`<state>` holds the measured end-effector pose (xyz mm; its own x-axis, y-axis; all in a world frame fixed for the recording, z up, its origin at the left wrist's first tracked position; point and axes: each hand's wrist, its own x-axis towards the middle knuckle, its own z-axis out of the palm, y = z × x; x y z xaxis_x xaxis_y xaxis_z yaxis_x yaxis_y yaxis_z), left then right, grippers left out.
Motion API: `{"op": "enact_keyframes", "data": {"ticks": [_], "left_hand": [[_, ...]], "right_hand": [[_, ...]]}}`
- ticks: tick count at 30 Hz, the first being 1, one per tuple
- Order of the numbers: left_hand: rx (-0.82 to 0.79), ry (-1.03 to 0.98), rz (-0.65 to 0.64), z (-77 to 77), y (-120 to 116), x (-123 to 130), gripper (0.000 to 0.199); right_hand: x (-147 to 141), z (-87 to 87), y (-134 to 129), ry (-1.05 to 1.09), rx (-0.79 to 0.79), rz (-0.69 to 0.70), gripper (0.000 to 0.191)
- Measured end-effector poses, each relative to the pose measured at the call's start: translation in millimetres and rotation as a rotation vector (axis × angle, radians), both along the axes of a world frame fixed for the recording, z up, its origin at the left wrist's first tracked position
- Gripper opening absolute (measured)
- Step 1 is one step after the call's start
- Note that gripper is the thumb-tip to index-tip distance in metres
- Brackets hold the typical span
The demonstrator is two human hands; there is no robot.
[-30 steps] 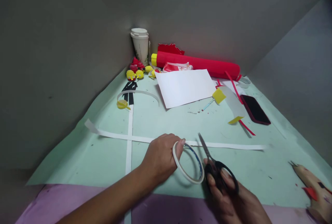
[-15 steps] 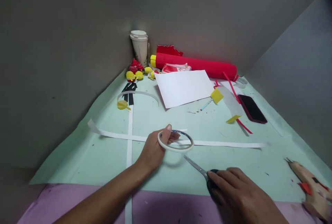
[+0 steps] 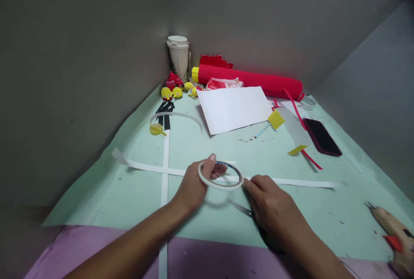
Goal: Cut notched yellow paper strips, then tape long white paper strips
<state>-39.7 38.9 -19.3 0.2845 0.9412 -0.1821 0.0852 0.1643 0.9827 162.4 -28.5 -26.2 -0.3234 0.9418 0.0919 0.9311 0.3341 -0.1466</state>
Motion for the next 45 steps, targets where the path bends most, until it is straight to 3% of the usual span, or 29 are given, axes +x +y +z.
{"op": "enact_keyframes", "data": {"ticks": [4, 9, 13, 18, 24, 29, 33, 37, 40, 43, 45], "left_hand": [[-0.049, -0.025, 0.021, 0.4, 2.7, -0.8, 0.050], [-0.153, -0.209, 0.055, 1.2, 7.1, 0.8, 0.054], [-0.182, -0.321, 0.132, 0.7, 8.0, 2.4, 0.046], [-0.193, -0.406, 0.184, -0.9, 11.2, -1.1, 0.044], [-0.201, -0.446, 0.217, 0.4, 16.0, -5.2, 0.042], [-0.206, -0.406, 0.242, 0.2, 16.0, -4.8, 0.045], [-0.084, -0.251, 0.169, 1.5, 10.2, -6.0, 0.049], [0.031, -0.088, 0.136, 8.8, 3.0, -6.5, 0.048], [0.059, -0.050, 0.160, 11.9, 3.8, -7.3, 0.048], [0.059, -0.076, 0.203, 11.2, 8.8, -9.1, 0.047], [0.054, -0.101, 0.222, 10.1, 11.9, -10.6, 0.046]], "right_hand": [[0.6, -3.0, -2.7, 0.006, 0.063, 0.008, 0.039], [-0.4, -7.5, 0.0, 0.009, 0.145, -0.015, 0.030], [-0.1, -12.8, 0.5, -0.033, 0.191, 0.000, 0.041], [-1.3, -11.3, 1.4, -0.040, 0.179, 0.008, 0.037], [-12.6, -5.1, 7.9, 0.079, 0.148, 0.081, 0.047], [-19.7, -7.5, 18.4, 0.110, 0.109, 0.128, 0.042], [-16.8, -3.7, 15.2, 0.352, 0.231, 0.153, 0.042], [-15.2, 11.9, 4.1, 0.482, 0.337, 0.188, 0.037], [-12.9, 22.6, -3.3, 0.377, 0.127, 0.138, 0.012], [-4.3, 25.2, -9.5, 0.218, -0.168, 0.038, 0.014], [2.6, 23.5, -12.6, 0.170, -0.244, 0.013, 0.011]]}}
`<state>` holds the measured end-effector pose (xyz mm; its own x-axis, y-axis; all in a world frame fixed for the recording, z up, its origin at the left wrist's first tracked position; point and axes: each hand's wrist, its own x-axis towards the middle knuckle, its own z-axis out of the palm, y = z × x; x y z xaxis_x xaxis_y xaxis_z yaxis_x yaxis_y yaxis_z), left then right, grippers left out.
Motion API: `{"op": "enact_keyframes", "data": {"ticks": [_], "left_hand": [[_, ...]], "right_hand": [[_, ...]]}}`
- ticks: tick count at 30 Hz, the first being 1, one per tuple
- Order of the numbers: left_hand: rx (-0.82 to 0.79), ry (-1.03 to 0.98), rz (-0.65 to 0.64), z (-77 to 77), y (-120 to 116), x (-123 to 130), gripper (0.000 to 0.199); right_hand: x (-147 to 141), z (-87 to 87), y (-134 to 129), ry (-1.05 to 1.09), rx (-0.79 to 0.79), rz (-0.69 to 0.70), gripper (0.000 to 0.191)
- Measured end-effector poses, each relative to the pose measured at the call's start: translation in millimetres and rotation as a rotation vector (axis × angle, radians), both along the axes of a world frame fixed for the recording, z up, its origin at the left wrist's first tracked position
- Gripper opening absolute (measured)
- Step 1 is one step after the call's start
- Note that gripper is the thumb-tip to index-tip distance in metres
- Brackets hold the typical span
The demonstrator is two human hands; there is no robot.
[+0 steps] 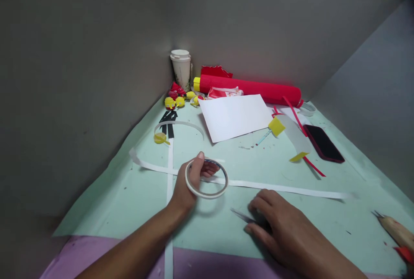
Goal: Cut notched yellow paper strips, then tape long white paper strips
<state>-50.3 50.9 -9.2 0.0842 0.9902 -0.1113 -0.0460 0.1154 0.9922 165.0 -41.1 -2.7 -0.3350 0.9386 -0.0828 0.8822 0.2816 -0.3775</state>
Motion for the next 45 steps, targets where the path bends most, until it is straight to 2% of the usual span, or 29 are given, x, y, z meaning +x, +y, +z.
{"op": "enact_keyframes", "data": {"ticks": [2, 6, 11, 16, 19, 22, 24, 26, 28, 30, 32, 35, 37, 41, 45], "left_hand": [[-0.005, -0.022, 0.014, -0.9, 2.1, -1.6, 0.047], [-0.005, -0.070, 0.026, -2.7, 4.2, -4.1, 0.048], [-0.005, -0.083, 0.036, -2.7, 5.1, -3.9, 0.047], [0.000, -0.055, 0.020, 0.2, 3.3, -4.2, 0.049], [0.017, -0.028, 0.014, 2.0, 1.8, -4.4, 0.047], [0.059, 0.029, -0.002, 3.1, -1.1, -3.0, 0.047], [0.089, 0.078, -0.027, 3.7, -3.8, -1.6, 0.046], [0.126, 0.153, -0.063, 4.6, -6.7, -0.9, 0.046], [0.190, 0.259, -0.099, 6.1, -9.5, -1.4, 0.045], [0.293, 0.400, -0.124, 7.8, -11.9, -2.2, 0.043], [0.428, 0.558, -0.131, 8.7, -14.0, -2.7, 0.043], [0.660, 0.763, -0.101, 7.6, -16.5, -1.9, 0.038], [0.802, 0.854, -0.045, 6.1, -17.5, -1.0, 0.034], [0.988, 0.964, 0.076, 7.1, -18.7, 0.1, 0.034], [1.089, 0.993, 0.089, 14.5, -24.0, 2.0, 0.034]], "right_hand": [[4.1, -1.7, -1.7, -0.032, -0.027, -0.018, 0.005], [-0.4, -0.9, -2.3, -0.051, -0.047, -0.004, 0.011], [-11.6, -4.1, -3.4, -0.099, 0.029, -0.030, 0.013], [-10.1, -7.7, 1.6, -0.132, 0.134, 0.039, 0.023], [0.9, 3.6, 22.1, -0.148, 0.232, 0.089, 0.021], [16.1, 16.8, 61.5, -0.299, 0.385, -0.001, 0.022], [23.7, 20.8, 89.2, -0.378, 0.390, -0.030, 0.020], [25.4, 22.6, 106.4, -0.362, 0.356, -0.022, 0.021], [19.4, 26.2, 105.4, -0.173, 0.388, -0.023, 0.022], [6.1, 34.1, 86.2, 0.124, 0.365, -0.042, 0.017], [-12.1, 43.7, 57.2, 0.362, 0.273, -0.024, 0.011], [-40.4, 50.3, 20.3, 0.603, 0.024, -0.014, 0.010], [-54.9, 45.8, 9.9, 0.751, -0.129, -0.093, 0.017], [-67.9, 24.7, 13.2, 1.153, -0.388, -0.286, 0.024], [-70.0, 11.3, 17.6, 1.387, -0.491, -0.373, 0.028]]}}
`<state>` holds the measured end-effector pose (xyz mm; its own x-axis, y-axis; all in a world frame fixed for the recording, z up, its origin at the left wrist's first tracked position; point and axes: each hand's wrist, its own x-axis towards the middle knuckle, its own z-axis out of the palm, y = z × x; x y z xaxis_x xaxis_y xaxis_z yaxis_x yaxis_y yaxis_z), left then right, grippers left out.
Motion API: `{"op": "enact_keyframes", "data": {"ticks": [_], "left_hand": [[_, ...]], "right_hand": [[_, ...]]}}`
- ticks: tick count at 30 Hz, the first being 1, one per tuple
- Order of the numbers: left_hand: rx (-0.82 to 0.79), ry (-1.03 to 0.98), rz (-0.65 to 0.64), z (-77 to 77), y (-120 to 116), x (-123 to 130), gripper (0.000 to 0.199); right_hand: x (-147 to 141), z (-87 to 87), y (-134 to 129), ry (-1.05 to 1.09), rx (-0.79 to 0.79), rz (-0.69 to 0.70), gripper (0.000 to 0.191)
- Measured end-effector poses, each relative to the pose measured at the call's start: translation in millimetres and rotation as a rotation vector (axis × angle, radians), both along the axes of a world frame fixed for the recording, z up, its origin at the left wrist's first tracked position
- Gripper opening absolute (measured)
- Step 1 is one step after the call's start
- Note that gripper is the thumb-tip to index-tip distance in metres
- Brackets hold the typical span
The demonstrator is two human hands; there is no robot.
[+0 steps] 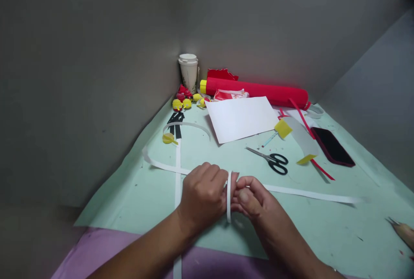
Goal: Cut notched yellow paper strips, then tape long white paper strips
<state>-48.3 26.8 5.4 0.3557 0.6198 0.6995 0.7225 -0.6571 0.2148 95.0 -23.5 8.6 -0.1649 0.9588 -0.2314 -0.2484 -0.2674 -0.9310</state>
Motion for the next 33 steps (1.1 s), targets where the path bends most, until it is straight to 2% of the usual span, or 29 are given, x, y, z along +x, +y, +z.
{"op": "enact_keyframes", "data": {"ticks": [3, 7, 9, 12, 15, 17, 19, 20, 23, 27, 33], "left_hand": [[-0.005, -0.010, -0.047, 3.7, -7.8, 3.4, 0.030], [-0.037, -0.042, -0.204, 2.3, -16.1, 7.5, 0.009], [-0.056, -0.046, -0.257, 1.5, -18.2, 8.2, 0.008], [-0.104, -0.090, -0.338, 4.5, -20.9, 7.6, 0.013], [-0.196, -0.260, -0.392, 13.3, -22.8, 5.2, 0.026], [-0.345, -0.431, -0.330, 19.7, -20.9, 2.6, 0.019], [-0.648, -0.586, -0.211, 24.1, -14.8, -0.5, 0.008], [-0.826, -0.658, -0.187, 25.0, -10.6, -2.0, 0.011], [-1.215, -0.805, -0.289, 22.3, 2.5, -5.2, 0.019], [-1.386, -0.961, -0.388, 14.5, 9.2, -5.5, 0.021], [-1.472, -0.969, -0.456, 13.1, 6.1, -5.0, 0.019]], "right_hand": [[-2.3, 4.0, -0.5, 0.134, -0.021, -0.041, 0.025], [-2.8, 16.9, -0.4, 0.279, -0.049, -0.074, 0.019], [0.5, 20.5, 0.6, 0.304, -0.082, -0.069, 0.015], [10.9, 22.2, 2.9, 0.277, -0.120, -0.031, 0.013], [27.6, 24.1, 6.8, 0.108, -0.053, -0.009, 0.013], [40.6, 27.2, 10.1, -0.110, 0.033, -0.012, 0.016], [52.7, 31.4, 13.2, -0.314, 0.066, 0.064, 0.018], [57.6, 33.4, 14.5, -0.386, 0.081, 0.101, 0.017], [66.9, 37.1, 17.4, -0.503, 0.125, 0.207, 0.014], [69.0, 35.3, 19.3, -0.544, 0.124, 0.269, 0.012], [67.4, 31.2, 20.7, -0.541, 0.121, 0.310, 0.013]]}}
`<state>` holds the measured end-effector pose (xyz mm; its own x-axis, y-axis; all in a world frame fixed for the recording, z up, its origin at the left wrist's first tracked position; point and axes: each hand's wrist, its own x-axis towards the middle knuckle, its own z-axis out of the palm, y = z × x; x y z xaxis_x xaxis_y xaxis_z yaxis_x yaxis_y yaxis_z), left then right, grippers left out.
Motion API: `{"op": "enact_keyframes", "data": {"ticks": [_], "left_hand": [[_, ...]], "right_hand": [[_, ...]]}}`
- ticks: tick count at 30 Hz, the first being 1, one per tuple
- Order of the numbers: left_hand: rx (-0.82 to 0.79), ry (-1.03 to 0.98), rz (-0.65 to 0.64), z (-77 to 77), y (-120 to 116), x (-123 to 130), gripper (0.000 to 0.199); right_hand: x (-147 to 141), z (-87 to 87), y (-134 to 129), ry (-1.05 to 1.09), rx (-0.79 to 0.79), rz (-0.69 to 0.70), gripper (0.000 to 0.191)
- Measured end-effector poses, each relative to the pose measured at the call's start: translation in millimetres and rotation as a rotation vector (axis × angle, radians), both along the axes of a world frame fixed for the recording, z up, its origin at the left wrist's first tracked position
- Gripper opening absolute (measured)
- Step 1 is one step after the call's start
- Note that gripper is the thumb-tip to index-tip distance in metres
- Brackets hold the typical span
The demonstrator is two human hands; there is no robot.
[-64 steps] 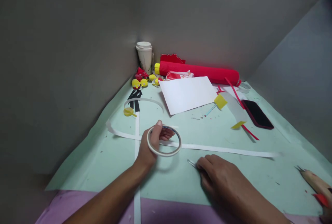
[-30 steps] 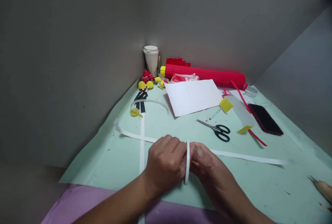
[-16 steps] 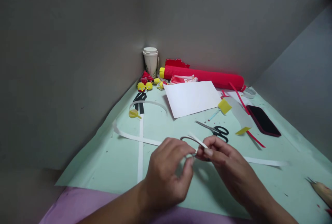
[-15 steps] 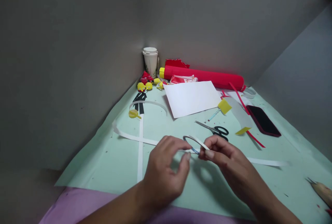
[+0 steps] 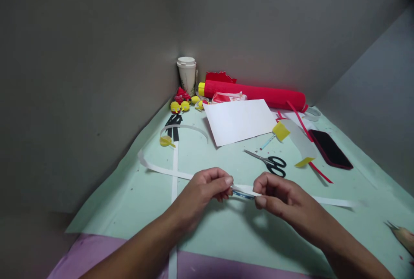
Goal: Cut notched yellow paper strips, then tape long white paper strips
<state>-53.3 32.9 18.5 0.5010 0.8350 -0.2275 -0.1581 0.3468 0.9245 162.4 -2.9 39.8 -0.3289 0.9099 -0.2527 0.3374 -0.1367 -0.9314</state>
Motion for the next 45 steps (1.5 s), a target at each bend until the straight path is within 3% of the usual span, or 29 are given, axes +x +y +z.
{"op": "enact_keyframes", "data": {"ticks": [16, 23, 32, 36, 45], "left_hand": [[0.135, 0.243, -0.027, 2.3, 4.4, -0.8, 0.021], [0.217, 0.406, 0.057, 0.8, 5.6, 0.9, 0.022], [0.361, 0.658, 0.131, -21.1, 11.1, 1.2, 0.025], [0.397, 0.778, 0.138, -23.4, 9.9, 4.0, 0.024], [0.515, 0.896, 0.100, -35.6, 8.4, 5.5, 0.022]], "right_hand": [[-0.8, 7.0, 0.1, -0.211, -0.026, -0.051, 0.030], [11.2, 13.6, 0.4, -0.286, -0.117, -0.041, 0.037], [41.9, 17.9, 8.2, -0.227, -0.249, 0.021, 0.041], [44.6, 14.9, 13.1, -0.293, -0.261, 0.025, 0.033], [34.5, 0.4, 16.1, -0.466, -0.097, 0.056, 0.025]]}}
